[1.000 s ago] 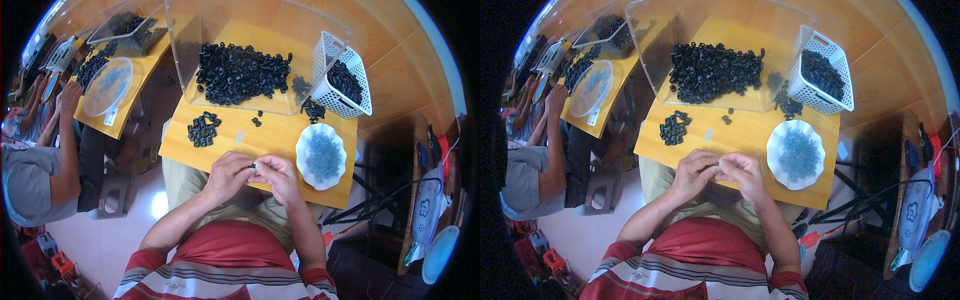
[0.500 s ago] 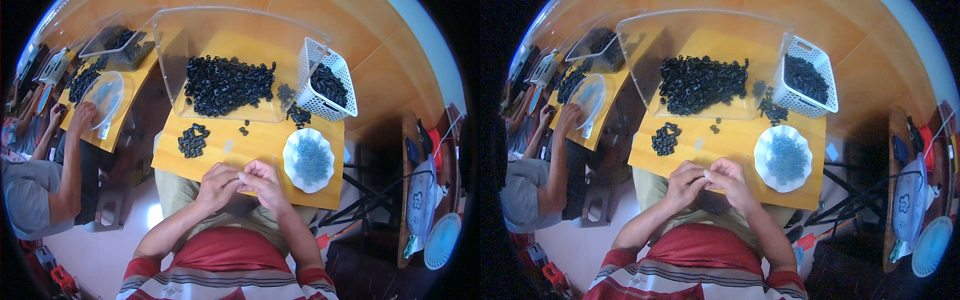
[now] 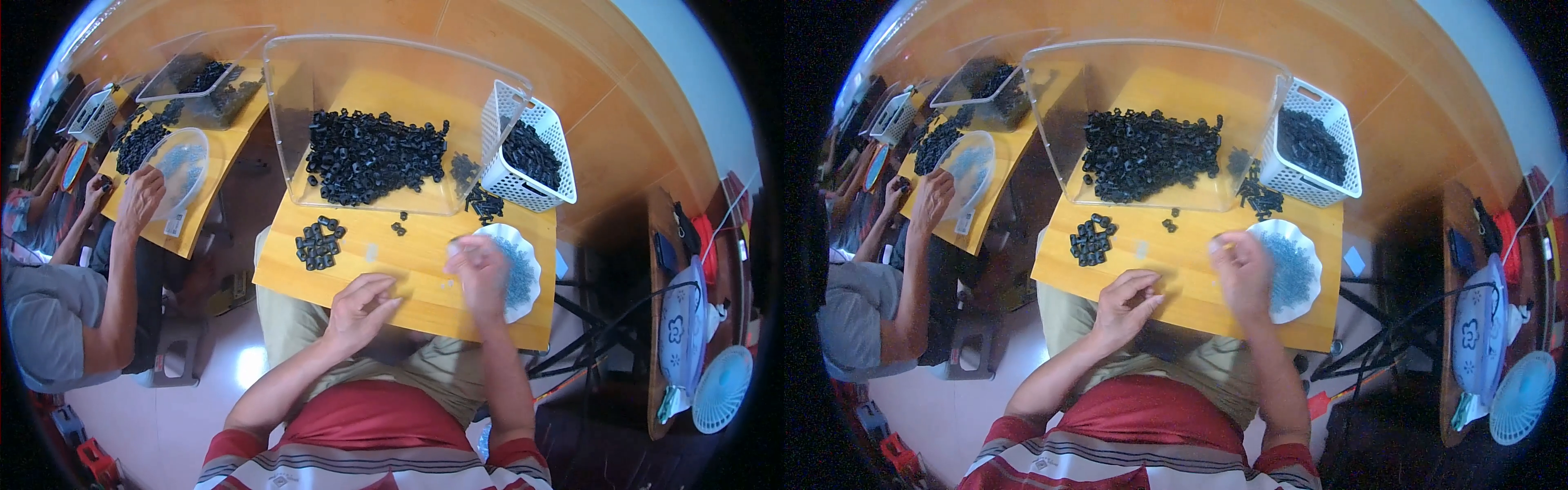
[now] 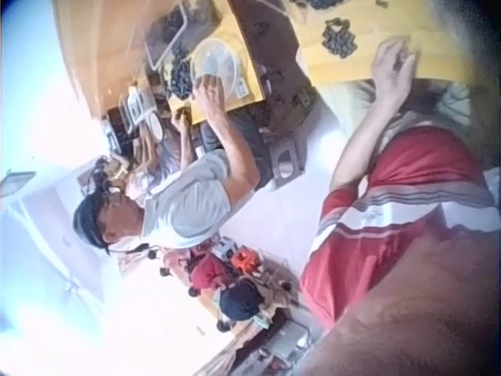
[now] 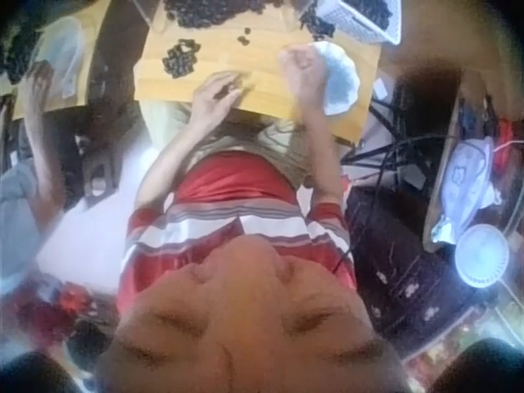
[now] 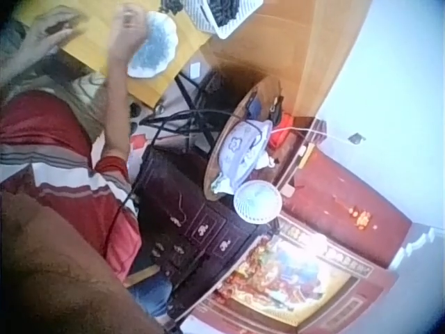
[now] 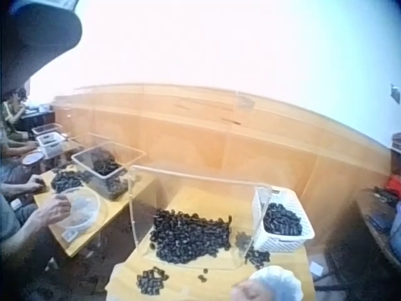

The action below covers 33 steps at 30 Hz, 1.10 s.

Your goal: The person assembles plastic parts by picking black pieces from a container and small plugs from a dish, inserting the plugs into the pieces by hand, and setting the assembled items on the table.

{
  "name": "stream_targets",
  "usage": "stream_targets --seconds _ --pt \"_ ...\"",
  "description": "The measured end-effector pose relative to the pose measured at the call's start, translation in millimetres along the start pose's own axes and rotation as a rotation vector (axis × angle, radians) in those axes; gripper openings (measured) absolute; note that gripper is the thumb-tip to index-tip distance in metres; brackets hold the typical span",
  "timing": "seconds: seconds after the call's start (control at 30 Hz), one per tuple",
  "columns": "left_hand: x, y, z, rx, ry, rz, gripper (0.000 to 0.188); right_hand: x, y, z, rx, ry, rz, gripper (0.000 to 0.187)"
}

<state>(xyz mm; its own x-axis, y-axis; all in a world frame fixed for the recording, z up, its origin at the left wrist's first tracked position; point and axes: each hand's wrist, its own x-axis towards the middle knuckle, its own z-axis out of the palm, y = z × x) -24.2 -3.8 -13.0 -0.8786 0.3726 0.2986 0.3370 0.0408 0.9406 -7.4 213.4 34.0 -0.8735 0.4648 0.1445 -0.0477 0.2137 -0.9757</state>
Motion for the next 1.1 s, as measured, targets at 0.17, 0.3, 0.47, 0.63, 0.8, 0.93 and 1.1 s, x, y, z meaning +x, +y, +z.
stream_targets --seconds 0.17,0.3,0.47,0.63,0.8,0.93,1.1 --pt "0 0 2 0.086 -0.029 0.037 0.029 97 -35 -58 -0.341 0.359 -0.247 0.021" --pt "2 4 2 0.132 -0.018 0.045 0.028 130 -35 -84 -0.713 0.366 -0.45 0.024" --pt "1 -1 -12 0.284 0.016 0.306 0.025 62 -25 -37 -0.555 0.126 -0.324 0.025" --pt "34 8 -43 0.646 0.027 0.365 0.026 -5 -18 -17 -0.415 0.018 -0.246 0.023" --pt "65 -1 -60 1.039 0.003 0.396 0.022 -25 -20 -17 -0.325 -0.04 -0.203 0.019" --pt "69 -4 -61 1.184 -0.036 0.349 0.023 -31 -21 -27 -0.369 -0.006 -0.21 0.016" --pt "70 -5 -60 1.221 -0.123 0.289 0.023 -40 -21 -32 -0.365 -0.054 -0.212 0.012"
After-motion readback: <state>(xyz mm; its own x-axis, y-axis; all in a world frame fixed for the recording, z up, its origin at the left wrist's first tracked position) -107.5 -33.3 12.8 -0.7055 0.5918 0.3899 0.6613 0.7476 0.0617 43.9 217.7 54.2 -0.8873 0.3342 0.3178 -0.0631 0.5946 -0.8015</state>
